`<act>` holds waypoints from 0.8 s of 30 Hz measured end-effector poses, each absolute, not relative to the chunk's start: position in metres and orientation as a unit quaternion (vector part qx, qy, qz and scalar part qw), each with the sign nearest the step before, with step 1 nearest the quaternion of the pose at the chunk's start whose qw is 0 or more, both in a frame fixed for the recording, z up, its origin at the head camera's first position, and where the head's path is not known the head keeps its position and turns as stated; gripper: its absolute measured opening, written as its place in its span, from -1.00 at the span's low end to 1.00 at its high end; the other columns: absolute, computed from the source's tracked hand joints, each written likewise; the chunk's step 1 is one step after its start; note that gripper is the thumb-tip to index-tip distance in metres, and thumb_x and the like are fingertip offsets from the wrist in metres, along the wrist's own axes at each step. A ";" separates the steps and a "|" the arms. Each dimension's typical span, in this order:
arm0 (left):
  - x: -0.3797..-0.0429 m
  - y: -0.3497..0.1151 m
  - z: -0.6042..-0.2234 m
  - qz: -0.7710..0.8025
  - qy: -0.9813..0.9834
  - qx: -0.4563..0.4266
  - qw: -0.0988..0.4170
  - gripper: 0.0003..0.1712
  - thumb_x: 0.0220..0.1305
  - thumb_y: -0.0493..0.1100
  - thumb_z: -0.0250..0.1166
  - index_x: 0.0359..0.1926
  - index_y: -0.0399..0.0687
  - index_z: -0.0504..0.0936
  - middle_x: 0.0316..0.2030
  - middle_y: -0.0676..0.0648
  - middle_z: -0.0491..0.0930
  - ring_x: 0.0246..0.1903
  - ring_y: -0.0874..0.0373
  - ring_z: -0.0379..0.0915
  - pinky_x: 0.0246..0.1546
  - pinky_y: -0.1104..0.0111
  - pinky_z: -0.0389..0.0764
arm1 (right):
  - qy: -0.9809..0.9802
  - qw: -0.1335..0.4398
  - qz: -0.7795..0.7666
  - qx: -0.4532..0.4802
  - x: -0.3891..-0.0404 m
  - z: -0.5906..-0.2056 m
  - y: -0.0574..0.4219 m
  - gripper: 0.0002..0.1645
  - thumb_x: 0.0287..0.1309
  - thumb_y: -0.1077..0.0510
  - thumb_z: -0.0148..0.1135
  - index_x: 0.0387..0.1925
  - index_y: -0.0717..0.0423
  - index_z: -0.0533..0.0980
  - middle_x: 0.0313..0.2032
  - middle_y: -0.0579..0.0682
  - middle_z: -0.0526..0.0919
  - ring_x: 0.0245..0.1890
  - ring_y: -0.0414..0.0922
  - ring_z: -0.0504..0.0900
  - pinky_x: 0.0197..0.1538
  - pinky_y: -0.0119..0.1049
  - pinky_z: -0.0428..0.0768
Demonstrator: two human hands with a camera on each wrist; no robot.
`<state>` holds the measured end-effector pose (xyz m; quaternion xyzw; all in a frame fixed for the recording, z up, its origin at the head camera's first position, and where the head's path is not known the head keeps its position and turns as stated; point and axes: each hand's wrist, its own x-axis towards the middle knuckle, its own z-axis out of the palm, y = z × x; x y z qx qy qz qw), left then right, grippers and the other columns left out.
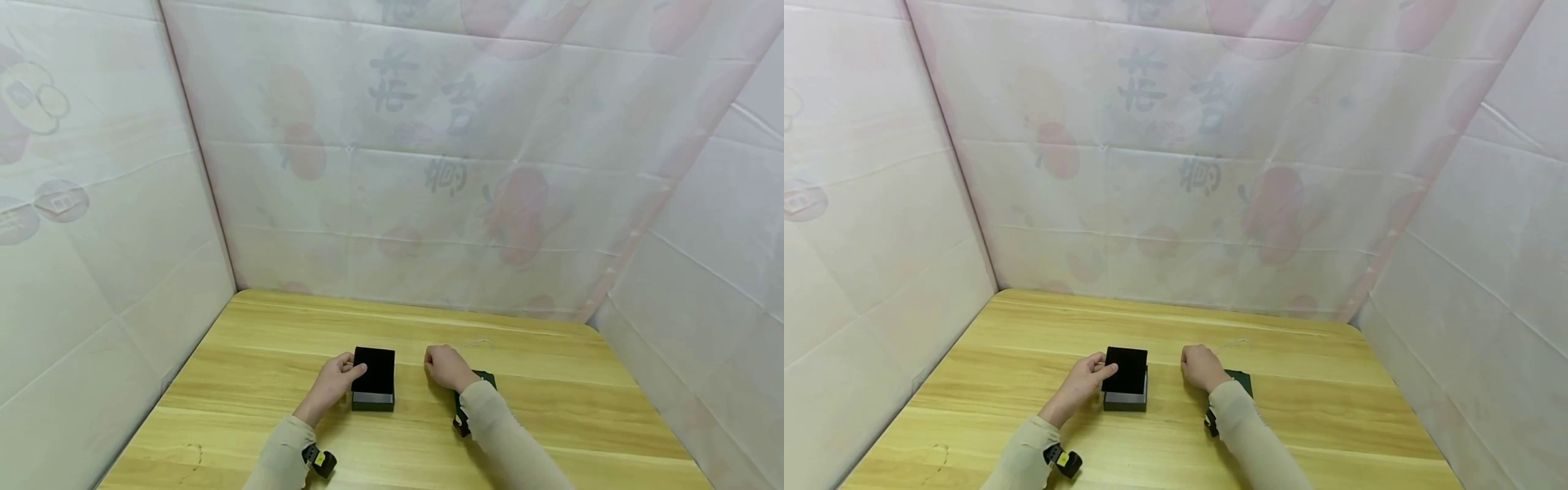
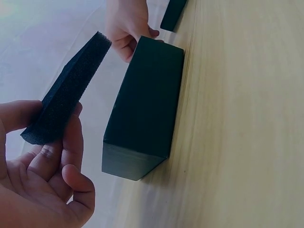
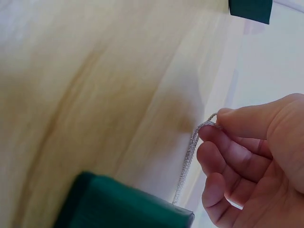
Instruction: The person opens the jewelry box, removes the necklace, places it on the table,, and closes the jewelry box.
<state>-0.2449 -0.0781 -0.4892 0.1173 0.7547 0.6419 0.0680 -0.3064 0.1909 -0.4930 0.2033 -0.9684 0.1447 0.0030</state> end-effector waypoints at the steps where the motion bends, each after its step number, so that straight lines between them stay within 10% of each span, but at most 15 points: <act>1: -0.245 -0.078 -0.489 0.642 0.755 0.118 0.068 -0.68 0.20 0.01 0.12 -0.33 -0.19 0.40 -0.81 0.09 0.08 -0.86 0.24 -0.05 -0.79 0.40 0.15 | -0.967 0.003 0.147 0.207 -0.307 -0.493 0.191 -0.89 0.12 0.24 0.09 -0.49 0.05 0.47 -0.56 -0.14 0.46 -0.62 -0.26 0.37 -0.52 -0.36 0.37; 24: -0.244 -0.078 -0.489 0.645 0.752 0.123 0.064 -0.68 0.21 0.02 0.12 -0.32 -0.19 0.40 -0.80 0.08 0.07 -0.85 0.24 -0.07 -0.81 0.43 0.11 | -0.954 -0.006 0.209 0.213 -0.300 -0.485 0.189 -0.79 0.23 0.15 -0.06 -0.41 0.10 0.49 -0.64 -0.17 0.41 -0.72 -0.24 0.34 -0.61 -0.36 0.34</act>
